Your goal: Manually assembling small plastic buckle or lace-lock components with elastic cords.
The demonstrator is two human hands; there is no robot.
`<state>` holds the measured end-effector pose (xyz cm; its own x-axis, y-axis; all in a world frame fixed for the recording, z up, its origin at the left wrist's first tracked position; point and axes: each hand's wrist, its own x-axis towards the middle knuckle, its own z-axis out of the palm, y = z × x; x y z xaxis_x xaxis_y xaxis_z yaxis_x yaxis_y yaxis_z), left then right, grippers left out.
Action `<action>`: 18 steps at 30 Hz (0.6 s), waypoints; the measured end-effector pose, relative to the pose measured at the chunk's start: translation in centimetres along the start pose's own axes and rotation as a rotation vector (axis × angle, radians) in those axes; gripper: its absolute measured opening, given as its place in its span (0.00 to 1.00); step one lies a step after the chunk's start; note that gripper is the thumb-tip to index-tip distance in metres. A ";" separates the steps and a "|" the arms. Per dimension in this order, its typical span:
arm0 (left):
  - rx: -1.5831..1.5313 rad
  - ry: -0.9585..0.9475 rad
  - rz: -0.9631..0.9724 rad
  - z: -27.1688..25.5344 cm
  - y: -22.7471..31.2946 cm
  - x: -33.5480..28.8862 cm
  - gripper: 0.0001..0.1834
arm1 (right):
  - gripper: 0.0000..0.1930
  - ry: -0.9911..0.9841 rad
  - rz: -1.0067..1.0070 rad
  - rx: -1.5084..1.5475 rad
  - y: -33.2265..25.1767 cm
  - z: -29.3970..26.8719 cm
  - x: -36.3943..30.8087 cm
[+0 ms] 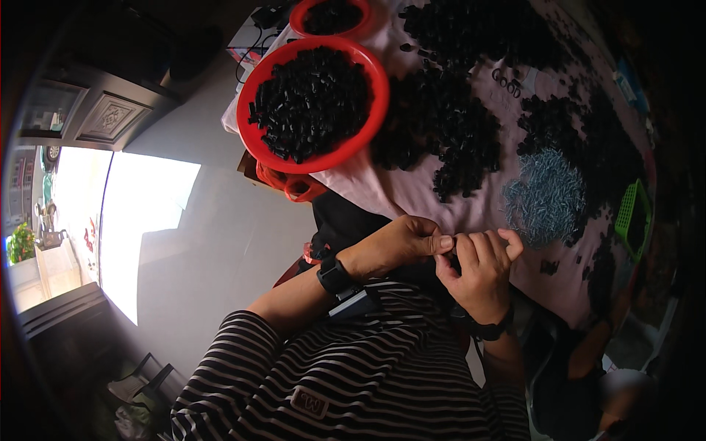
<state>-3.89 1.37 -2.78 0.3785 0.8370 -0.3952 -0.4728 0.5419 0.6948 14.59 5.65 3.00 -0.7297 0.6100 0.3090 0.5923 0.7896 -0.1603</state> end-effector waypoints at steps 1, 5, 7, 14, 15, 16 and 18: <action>-0.016 -0.033 -0.013 -0.2 -0.1 0.0 0.17 | 0.12 -0.017 -0.026 0.033 0.1 0.0 -0.1; -0.041 -0.084 -0.015 -0.3 -0.4 0.0 0.18 | 0.12 -0.001 -0.103 0.113 0.0 -0.1 0.0; -0.053 -0.113 -0.015 -0.2 -0.1 0.0 0.18 | 0.13 0.002 -0.107 0.128 0.0 -0.2 -0.3; -0.079 -0.034 0.012 0.2 0.1 0.1 0.19 | 0.14 -0.047 0.012 0.051 0.0 -0.1 -0.1; -0.071 -0.042 0.020 0.3 0.1 0.1 0.19 | 0.13 -0.039 0.014 0.058 -0.2 -0.2 -0.1; -0.063 -0.051 0.027 0.1 0.2 0.2 0.19 | 0.12 -0.032 0.017 0.066 -0.2 -0.1 0.1; -0.020 -0.055 0.016 0.2 0.8 -0.2 0.19 | 0.11 -0.016 -0.033 0.082 -0.1 -0.2 -0.1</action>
<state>-4.19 1.67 -2.04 0.4137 0.8402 -0.3507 -0.4948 0.5308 0.6880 14.69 5.47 3.15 -0.7537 0.5844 0.3008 0.5386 0.8114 -0.2271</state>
